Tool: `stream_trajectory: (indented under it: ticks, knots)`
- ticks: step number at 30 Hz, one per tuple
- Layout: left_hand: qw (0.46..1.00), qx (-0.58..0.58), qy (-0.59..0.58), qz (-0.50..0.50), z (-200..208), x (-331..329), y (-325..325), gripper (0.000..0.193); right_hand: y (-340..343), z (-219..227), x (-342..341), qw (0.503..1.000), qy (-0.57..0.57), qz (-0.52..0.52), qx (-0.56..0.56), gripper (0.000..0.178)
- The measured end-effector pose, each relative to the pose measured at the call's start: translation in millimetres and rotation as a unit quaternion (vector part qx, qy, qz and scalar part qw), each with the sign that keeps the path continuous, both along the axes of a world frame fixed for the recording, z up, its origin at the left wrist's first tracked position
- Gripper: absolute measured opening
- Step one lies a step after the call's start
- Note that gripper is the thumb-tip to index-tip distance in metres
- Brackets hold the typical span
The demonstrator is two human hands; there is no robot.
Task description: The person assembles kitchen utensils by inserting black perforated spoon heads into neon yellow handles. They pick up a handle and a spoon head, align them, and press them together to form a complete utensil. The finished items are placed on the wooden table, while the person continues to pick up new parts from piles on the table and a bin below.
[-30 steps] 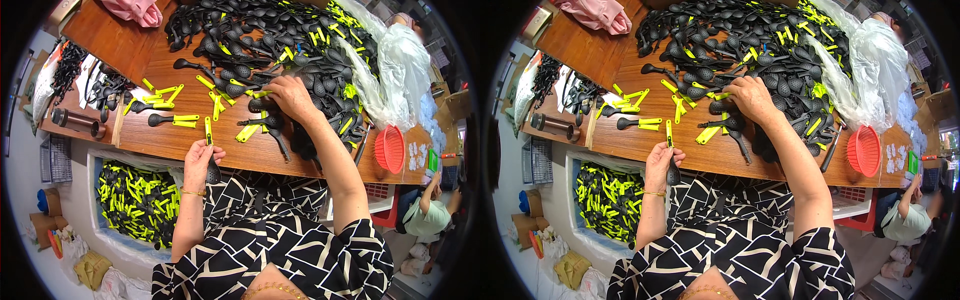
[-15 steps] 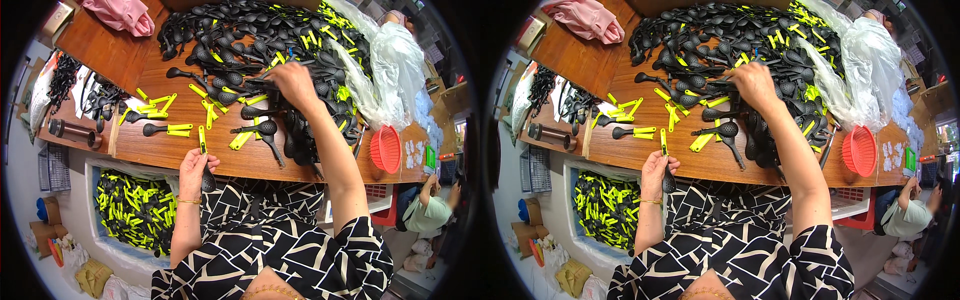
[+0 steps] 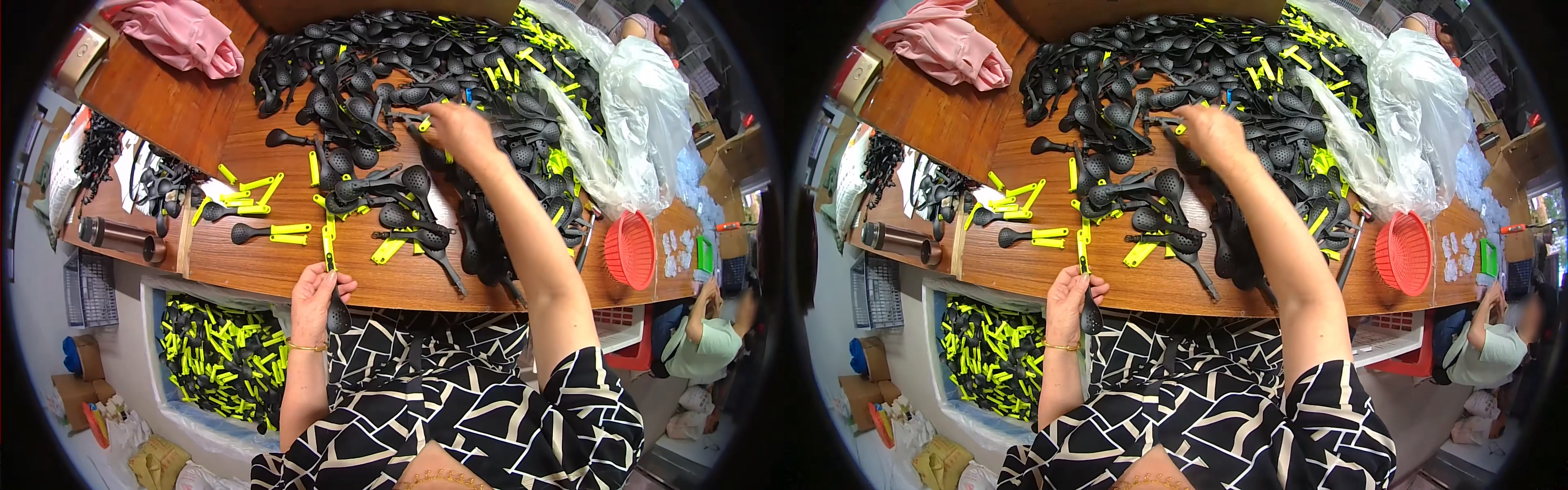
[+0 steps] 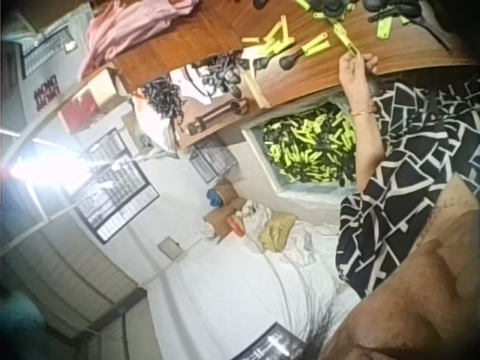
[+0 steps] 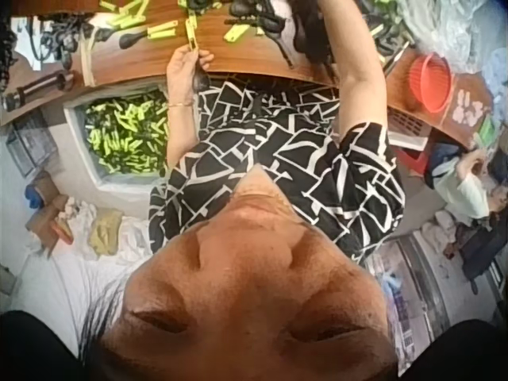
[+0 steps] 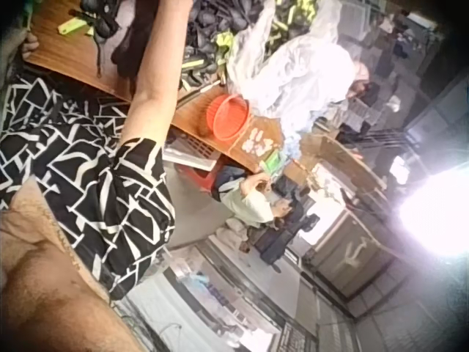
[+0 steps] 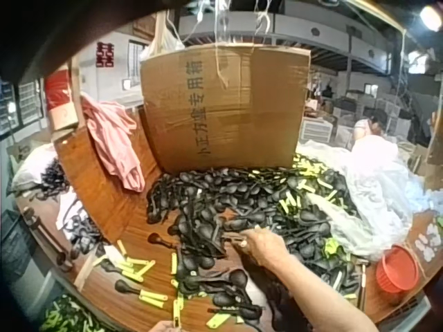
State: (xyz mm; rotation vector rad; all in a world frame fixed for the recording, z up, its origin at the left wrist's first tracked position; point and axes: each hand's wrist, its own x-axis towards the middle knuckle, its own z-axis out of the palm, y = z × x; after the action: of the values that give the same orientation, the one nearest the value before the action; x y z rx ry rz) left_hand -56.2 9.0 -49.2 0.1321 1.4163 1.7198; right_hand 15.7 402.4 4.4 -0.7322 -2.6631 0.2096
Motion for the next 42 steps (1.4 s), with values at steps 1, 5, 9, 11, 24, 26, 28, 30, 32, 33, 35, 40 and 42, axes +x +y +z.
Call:
stream_trajectory:
  ticks: [1, 5, 9, 11, 24, 26, 28, 30, 32, 33, 35, 40, 42]
  knots:
    - [1.0, 0.001, -0.001, -0.001, 0, 0, 0, 0.02, 26, -10, 3, 0.998, 0.032, 0.013, 0.06, 0.026]
    - [1.0, 0.004, -0.005, 0.004, -4, -1, -1, 0.02, 66, -20, 6, 0.998, -0.026, -0.05, 0.038, 0.023]
    - [1.0, -0.002, 0.002, 0.003, 0, 0, 0, 0.02, 64, -34, 6, 0.996, -0.058, -0.073, 0.0, 0.027]
    - [1.0, -0.001, 0.003, 0.0, 1, 1, 1, 0.02, 70, -34, 8, 0.991, -0.072, -0.059, -0.097, 0.027]
    - [0.999, 0.006, 0.025, 0.026, -1, 7, -2, 0.019, 26, -7, 32, 0.97, 0.033, 0.146, -0.192, 0.026]
    - [0.999, 0.004, 0.04, 0.021, 1, 11, 1, 0.019, 27, -10, 12, 0.978, 0.05, 0.047, -0.199, 0.026]
    - [0.999, 0.01, 0.041, 0.018, 6, 16, 3, 0.019, 19, -12, -14, 0.994, -0.027, -0.027, -0.098, 0.027]
    - [0.999, 0.032, 0.04, 0.001, 9, 23, 8, 0.022, 19, -24, -27, 0.993, -0.083, -0.064, 0.055, 0.028]
    - [0.997, 0.053, 0.049, -0.018, 11, 29, 15, 0.023, 36, -36, -33, 0.989, -0.121, -0.05, 0.063, 0.026]
    - [0.998, 0.051, 0.041, -0.021, 11, 30, 17, 0.023, 39, -42, -36, 0.987, -0.141, -0.038, 0.066, 0.025]
    - [0.997, 0.068, 0.045, -0.004, 9, 31, 17, 0.024, 16, -24, -30, 0.992, -0.091, 0.085, 0.006, 0.021]
    - [0.994, 0.058, 0.085, -0.047, 11, 21, 28, 0.029, -74, 19, 5, 0.913, 0.104, 0.28, -0.279, 0.016]
    - [0.989, 0.067, 0.115, -0.066, 20, 21, 34, 0.03, -104, 42, 22, 0.885, 0.066, 0.389, -0.247, 0.02]
